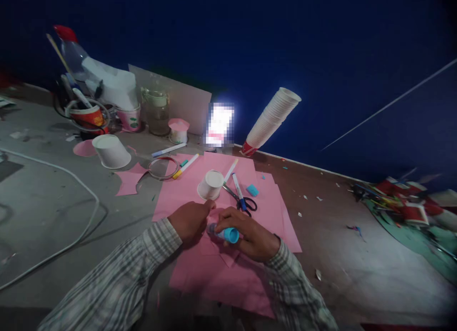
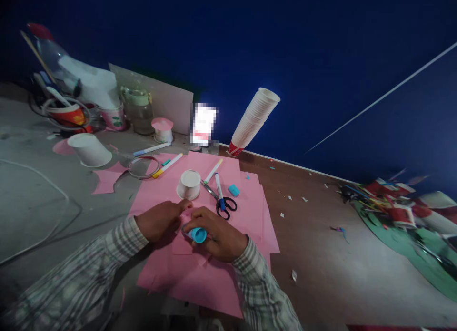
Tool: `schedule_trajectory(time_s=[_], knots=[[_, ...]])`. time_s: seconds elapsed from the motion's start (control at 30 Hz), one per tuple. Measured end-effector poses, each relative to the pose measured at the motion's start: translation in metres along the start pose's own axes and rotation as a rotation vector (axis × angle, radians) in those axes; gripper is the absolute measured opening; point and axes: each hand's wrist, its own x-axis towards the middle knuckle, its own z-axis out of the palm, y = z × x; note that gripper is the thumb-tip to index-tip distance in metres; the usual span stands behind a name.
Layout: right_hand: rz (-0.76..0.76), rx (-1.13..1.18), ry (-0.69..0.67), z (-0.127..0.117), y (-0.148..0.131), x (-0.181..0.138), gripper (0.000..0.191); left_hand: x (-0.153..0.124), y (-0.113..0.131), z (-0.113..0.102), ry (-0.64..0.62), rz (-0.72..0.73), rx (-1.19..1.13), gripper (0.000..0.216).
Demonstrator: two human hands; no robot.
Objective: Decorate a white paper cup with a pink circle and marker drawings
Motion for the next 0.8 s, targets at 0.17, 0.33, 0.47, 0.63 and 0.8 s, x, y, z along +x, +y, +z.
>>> schedule_trajectory(time_s=[0.17, 0.33, 0.47, 0.63, 0.8], knots=[[0.044, -0.018, -0.065, 0.001, 0.002, 0.001, 0.02, -0.002, 0.0, 0.003, 0.024, 0.002, -0.052, 0.046], [0.051, -0.007, -0.065, -0.02, 0.008, -0.01, 0.024, -0.001, -0.003, 0.007, 0.06, -0.027, -0.076, 0.045], [0.042, 0.007, 0.031, -0.024, 0.007, -0.012, 0.027, 0.002, -0.004, 0.006, 0.039, -0.029, -0.071, 0.049], [-0.002, 0.018, -0.001, -0.002, 0.004, 0.0, 0.021, 0.002, -0.003, 0.005, 0.027, 0.004, -0.057, 0.05], [0.015, 0.017, -0.058, 0.005, 0.004, 0.003, 0.02, -0.001, -0.002, 0.005, 0.02, 0.011, -0.062, 0.047]])
